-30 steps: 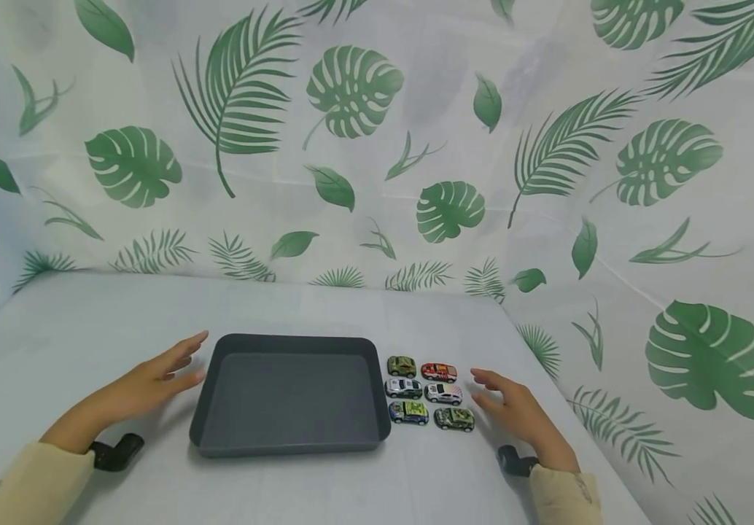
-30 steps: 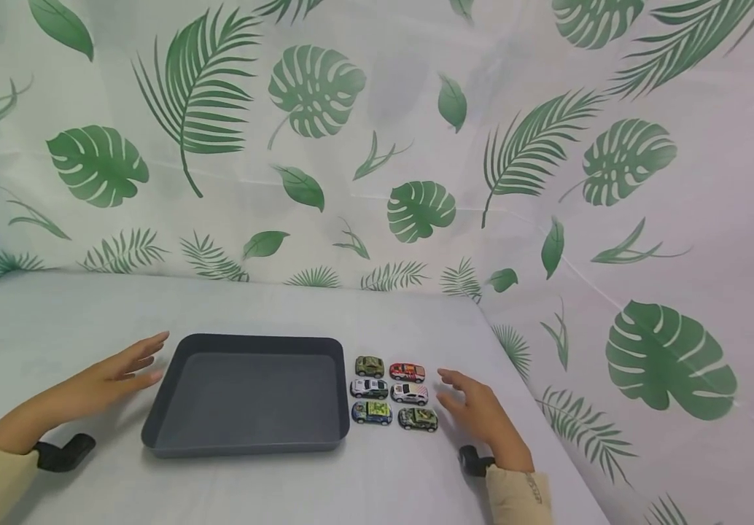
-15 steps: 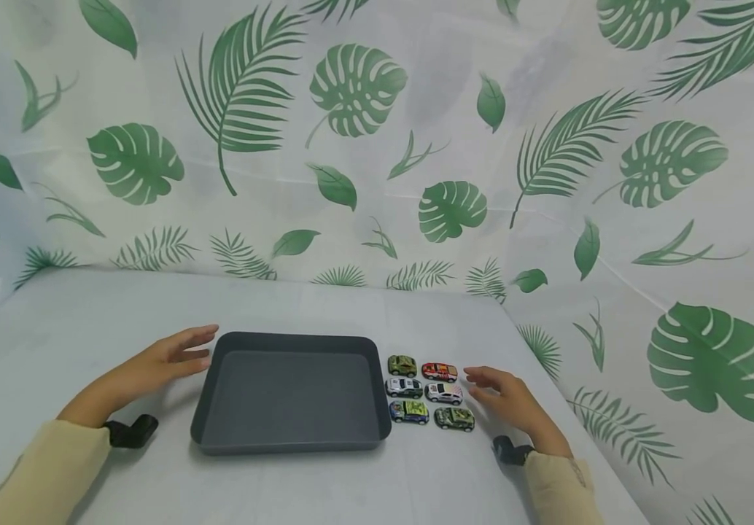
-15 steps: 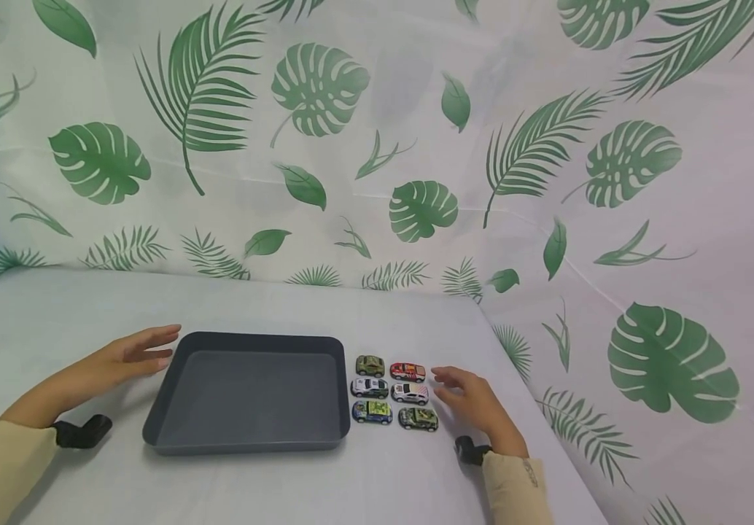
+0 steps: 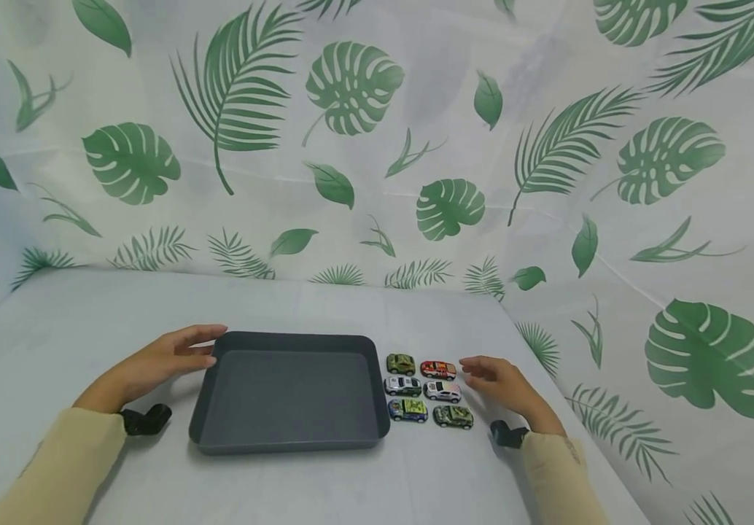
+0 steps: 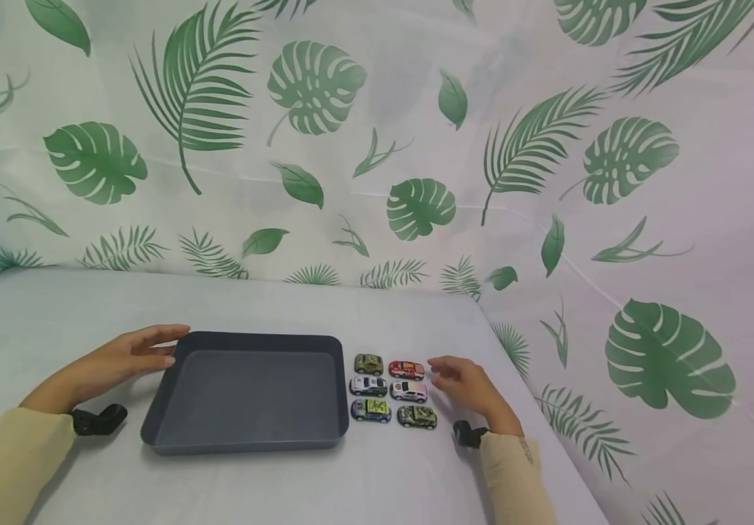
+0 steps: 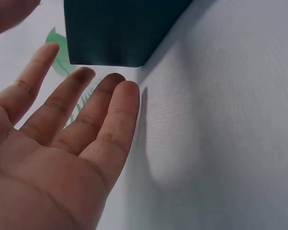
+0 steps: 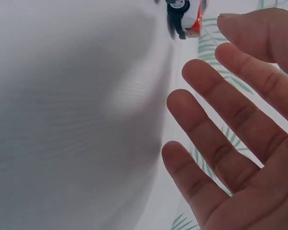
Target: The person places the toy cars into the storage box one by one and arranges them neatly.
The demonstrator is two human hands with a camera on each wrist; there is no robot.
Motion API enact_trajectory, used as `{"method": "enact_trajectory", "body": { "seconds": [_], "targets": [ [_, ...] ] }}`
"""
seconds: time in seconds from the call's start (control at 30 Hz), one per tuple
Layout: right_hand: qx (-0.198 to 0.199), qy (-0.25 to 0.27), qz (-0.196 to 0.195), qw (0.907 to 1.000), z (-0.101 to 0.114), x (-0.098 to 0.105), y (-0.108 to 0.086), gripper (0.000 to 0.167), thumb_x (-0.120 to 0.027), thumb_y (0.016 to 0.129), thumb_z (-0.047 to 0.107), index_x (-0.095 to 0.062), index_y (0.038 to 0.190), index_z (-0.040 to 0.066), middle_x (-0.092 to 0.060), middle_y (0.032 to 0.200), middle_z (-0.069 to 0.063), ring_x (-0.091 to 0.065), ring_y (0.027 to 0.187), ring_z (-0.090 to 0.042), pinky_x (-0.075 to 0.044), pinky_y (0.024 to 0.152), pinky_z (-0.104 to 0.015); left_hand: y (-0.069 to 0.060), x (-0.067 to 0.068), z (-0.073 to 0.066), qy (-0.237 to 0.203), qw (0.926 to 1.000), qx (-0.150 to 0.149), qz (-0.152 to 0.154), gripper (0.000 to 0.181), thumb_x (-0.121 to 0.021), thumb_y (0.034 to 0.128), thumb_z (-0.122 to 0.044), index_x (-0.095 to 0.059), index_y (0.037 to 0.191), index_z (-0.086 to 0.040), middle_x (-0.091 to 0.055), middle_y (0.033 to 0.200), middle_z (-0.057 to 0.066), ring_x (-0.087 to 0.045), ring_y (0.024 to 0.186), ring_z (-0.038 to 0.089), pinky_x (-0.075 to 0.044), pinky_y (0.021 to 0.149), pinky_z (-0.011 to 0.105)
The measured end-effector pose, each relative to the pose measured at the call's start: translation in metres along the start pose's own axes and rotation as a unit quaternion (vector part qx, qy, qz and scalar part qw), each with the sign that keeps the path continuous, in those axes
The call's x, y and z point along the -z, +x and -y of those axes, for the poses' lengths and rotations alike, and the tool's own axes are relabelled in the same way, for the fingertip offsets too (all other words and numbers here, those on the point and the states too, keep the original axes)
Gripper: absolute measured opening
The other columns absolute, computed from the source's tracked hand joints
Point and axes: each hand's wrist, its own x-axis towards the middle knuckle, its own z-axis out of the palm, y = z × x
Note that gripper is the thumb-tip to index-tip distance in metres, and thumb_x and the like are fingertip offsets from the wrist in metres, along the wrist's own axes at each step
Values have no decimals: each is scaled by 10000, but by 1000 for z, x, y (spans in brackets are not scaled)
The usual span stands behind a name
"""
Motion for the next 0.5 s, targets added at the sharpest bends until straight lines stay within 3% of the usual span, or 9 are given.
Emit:
{"method": "enact_trajectory", "body": {
  "seconds": [0.17, 0.27, 0.4, 0.5],
  "targets": [
    [80, 194, 152, 9997, -2, 6, 4, 379, -726, 1020, 76, -681, 1369, -65, -731, 1298, -233, -679, 1241, -449, -555, 1059, -623, 7, -1, 4, -405, 9986, 3, 337, 752, -688, 1038, -117, -302, 1652, 79, -197, 1728, 345, -200, 1554, 640, -322, 1218, 713],
    [92, 299, 252, 9992, -5, 6, 9, 385, -724, 1023, 77, -676, 1378, -65, -725, 1314, -231, -681, 1247, -434, -553, 1070, -609, 9, 0, 8, -590, 9967, -26, 554, 763, -689, 1017, -94, -304, 1656, 67, -174, 1738, 329, -202, 1560, 627, -423, 1188, 545],
    [88, 449, 371, 9983, -6, 4, 15, 389, -721, 1023, 74, -673, 1381, -67, -716, 1329, -240, -676, 1255, -438, -552, 1075, -605, 9, 1, 14, -743, 9946, -122, 721, 770, -687, 999, -62, -304, 1654, 70, -155, 1736, 335, -220, 1557, 601, -522, 1034, 293],
    [47, 478, 412, 9980, -6, 4, 17, 390, -724, 1017, 73, -676, 1379, -64, -715, 1329, -242, -677, 1253, -442, -557, 1068, -606, 10, 0, 16, -821, 9933, -137, 801, 767, -685, 997, -58, -312, 1656, 61, -171, 1727, 352, -224, 1559, 584, -537, 995, 250]
  ]
}}
